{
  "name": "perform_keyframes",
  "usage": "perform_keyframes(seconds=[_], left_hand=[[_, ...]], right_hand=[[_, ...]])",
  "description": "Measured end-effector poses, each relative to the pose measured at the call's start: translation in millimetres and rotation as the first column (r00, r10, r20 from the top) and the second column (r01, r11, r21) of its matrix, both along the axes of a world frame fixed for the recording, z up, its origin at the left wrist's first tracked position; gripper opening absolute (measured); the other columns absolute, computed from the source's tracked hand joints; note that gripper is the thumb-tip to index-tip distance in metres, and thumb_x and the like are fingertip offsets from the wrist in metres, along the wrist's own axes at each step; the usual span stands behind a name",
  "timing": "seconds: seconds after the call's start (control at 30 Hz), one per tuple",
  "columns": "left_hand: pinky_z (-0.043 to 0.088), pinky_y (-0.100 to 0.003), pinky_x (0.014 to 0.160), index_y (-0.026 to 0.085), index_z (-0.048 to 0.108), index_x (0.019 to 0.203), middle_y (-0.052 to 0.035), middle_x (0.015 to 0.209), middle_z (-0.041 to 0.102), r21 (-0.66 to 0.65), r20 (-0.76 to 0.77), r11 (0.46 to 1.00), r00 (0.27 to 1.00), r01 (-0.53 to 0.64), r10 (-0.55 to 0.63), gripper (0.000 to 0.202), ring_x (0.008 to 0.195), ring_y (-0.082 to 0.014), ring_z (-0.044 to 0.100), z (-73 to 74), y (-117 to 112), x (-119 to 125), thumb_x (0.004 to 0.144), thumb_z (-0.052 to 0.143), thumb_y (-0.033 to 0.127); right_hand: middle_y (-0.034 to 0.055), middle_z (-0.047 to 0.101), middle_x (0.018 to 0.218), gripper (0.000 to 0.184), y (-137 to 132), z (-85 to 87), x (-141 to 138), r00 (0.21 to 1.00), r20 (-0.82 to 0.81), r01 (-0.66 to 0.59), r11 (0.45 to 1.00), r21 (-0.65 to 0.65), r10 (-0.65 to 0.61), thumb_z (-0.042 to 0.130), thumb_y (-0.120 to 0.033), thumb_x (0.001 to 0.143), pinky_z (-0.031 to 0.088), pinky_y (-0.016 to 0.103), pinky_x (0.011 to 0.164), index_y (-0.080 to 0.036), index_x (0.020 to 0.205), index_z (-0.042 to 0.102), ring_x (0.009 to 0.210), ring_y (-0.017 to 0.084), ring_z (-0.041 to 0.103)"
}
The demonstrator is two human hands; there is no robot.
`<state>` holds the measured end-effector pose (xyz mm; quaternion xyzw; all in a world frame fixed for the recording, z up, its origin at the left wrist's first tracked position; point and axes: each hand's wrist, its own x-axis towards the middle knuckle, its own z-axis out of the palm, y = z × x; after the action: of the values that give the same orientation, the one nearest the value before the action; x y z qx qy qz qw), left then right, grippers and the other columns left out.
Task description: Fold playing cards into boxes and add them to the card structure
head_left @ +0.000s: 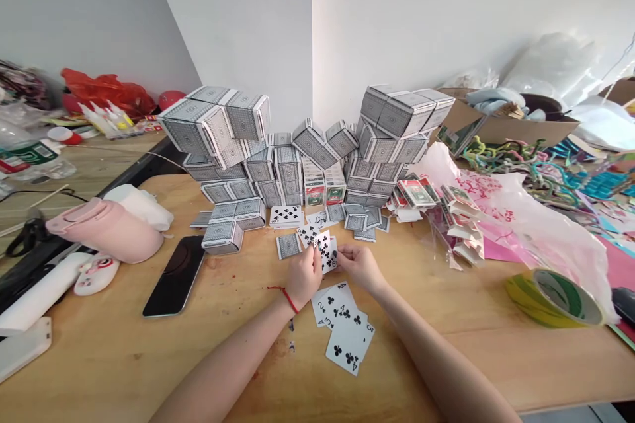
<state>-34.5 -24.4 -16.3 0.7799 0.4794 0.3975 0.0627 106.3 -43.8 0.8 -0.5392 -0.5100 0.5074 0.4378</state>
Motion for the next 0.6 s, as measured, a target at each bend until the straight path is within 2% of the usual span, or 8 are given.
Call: perform_keyframes(seconds=[0.03,0.1,0.17,0.27,0.33,0.43,0.5,0.6], left_hand=[[0.025,-0.024,0.042,0.019,0.041,0.061,0.0013,0.043,0.044,0.012,-0.007,1.0,1.0,0.006,-0.006,0.026,0.038,-0.0106,0.043,0.1,-1,1,0.085,0.032,0.02],[0.025,-0.024,0.043,0.018,0.043,0.064,0.0002,0.045,0.047,0.038,-0.028,0.999,0.999,0.034,-0.033,0.025,0.04,-0.0114,0.045,0.2,-3,2,0.085,0.032,0.02],[0.026,-0.024,0.043,0.017,0.045,0.066,-0.0006,0.047,0.049,0.063,-0.048,0.996,0.997,0.055,-0.052,0.024,0.041,-0.0119,0.047,0.3,-3,3,0.086,0.032,0.019],[0.027,-0.024,0.043,0.017,0.045,0.064,-0.0003,0.046,0.048,0.088,-0.05,0.996,0.998,0.034,-0.029,0.025,0.041,-0.0116,0.047,0.1,-2,0,0.086,0.032,0.019],[0.028,-0.024,0.043,0.018,0.043,0.062,0.0005,0.044,0.045,0.099,-0.034,0.995,0.999,0.001,0.002,0.026,0.039,-0.0113,0.045,-0.3,0,-1,0.086,0.032,0.019],[0.028,-0.024,0.042,0.018,0.041,0.06,0.0012,0.042,0.043,0.106,-0.017,0.994,0.999,-0.032,0.034,0.027,0.038,-0.011,0.044,-1.3,3,-3,0.085,0.033,0.02],[0.027,-0.024,0.042,0.019,0.04,0.059,0.0012,0.042,0.044,0.102,-0.019,0.994,0.999,-0.037,0.039,0.027,0.038,-0.0109,0.044,-1.8,3,-2,0.085,0.033,0.021],[0.026,-0.023,0.041,0.019,0.04,0.058,0.0014,0.042,0.044,0.086,-0.038,0.995,0.998,-0.042,0.045,0.029,0.037,-0.0106,0.044,-1.6,4,-2,0.086,0.034,0.022]], right_hand=[[0.0005,0.056,0.054,0.021,-2,-0.5,-3,0.988,0.142,0.053,0.997,0.055,-0.06,0.048,-0.032,0.073,0.04,0.025,0.05,-0.017,0.063,0.059,0.05,0.014,0.051],[-0.0013,0.049,0.045,0.024,-8,-0.5,-8,0.89,0.408,0.137,0.973,0.188,-0.204,0.045,-0.027,0.074,0.033,0.023,0.045,-0.018,0.055,0.055,0.043,0.011,0.044],[-0.0006,0.051,0.047,0.024,-11,0.8,-13,0.806,0.514,0.175,0.948,0.267,-0.294,0.043,-0.024,0.075,0.031,0.023,0.046,-0.018,0.056,0.055,0.043,0.011,0.042],[0.0013,0.058,0.054,0.021,-11,3.8,-11,0.856,0.454,0.153,0.96,0.236,-0.248,0.042,-0.023,0.075,0.037,0.022,0.049,-0.018,0.065,0.06,0.048,0.013,0.05],[0.0027,0.064,0.063,0.02,-7,4.6,-6,0.956,0.273,0.075,0.99,0.122,-0.106,0.044,-0.023,0.072,0.043,0.023,0.054,-0.018,0.071,0.063,0.058,0.015,0.058],[0.0042,0.067,0.068,0.02,-1,2.5,2,0.998,0.065,0.0,0.999,-0.037,0.002,0.048,-0.027,0.07,0.049,0.026,0.056,-0.016,0.072,0.064,0.06,0.018,0.062],[0.0045,0.068,0.069,0.018,1,0.3,4,0.998,0.058,0.008,0.998,-0.062,-0.004,0.05,-0.026,0.068,0.05,0.027,0.056,-0.016,0.072,0.064,0.059,0.017,0.062],[0.0036,0.067,0.066,0.017,-1,-0.6,2,0.981,0.187,0.048,0.999,-0.024,-0.042,0.048,-0.024,0.069,0.048,0.026,0.056,-0.016,0.069,0.063,0.058,0.017,0.062]])
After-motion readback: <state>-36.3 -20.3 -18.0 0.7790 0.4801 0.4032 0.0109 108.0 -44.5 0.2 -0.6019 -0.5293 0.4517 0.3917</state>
